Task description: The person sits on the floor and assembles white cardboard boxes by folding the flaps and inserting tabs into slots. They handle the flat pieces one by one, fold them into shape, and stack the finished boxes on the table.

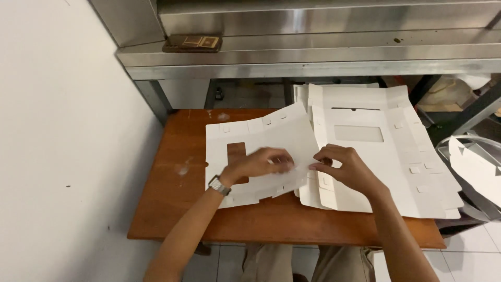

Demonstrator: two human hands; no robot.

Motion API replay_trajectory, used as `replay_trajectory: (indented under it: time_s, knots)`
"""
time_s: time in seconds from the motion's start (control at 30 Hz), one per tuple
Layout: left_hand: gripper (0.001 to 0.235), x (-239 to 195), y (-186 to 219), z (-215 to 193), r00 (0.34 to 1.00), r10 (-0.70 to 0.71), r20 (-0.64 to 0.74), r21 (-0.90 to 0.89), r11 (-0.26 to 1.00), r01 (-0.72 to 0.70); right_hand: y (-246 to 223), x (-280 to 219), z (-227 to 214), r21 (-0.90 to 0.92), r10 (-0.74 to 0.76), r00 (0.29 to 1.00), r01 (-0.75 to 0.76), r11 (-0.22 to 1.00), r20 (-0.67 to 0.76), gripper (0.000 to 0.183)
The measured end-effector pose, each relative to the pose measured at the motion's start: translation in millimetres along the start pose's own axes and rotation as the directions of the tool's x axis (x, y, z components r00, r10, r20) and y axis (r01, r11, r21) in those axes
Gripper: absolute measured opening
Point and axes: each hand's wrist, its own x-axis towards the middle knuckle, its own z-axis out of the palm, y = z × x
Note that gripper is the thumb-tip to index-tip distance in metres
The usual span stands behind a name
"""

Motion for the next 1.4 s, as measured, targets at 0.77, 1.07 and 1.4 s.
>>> replay_trajectory:
  time_s: [0.77, 1.07, 1.4]
  knots:
    - [0.064, -20.4, -97.0, -90.1, 0.772, -0.203, -0.602, 0.097, 0.941, 0.324, 38.9, 72.0, 50.5, 0.162, 0.140, 0.990, -0.134, 0.978, -0.029, 0.056]
    - [0.053, -41.4, -125.0, -89.8, 0.633, -0.162, -0.757, -0.273, 0.959, -0.081, 88.2, 65.4, 79.7, 0.492, 0.367, 0.919, -0.255, 0.833, -0.145, 0.058]
    - [0.052, -56.8, -90.3, -87.2, 0.635, 0.027, -0.772, -0.077, 0.988, -0.135, 82.7, 61.0, 82.1, 0.568, 0.258, 0.940, -0.089, 0.818, -0.223, 0.063]
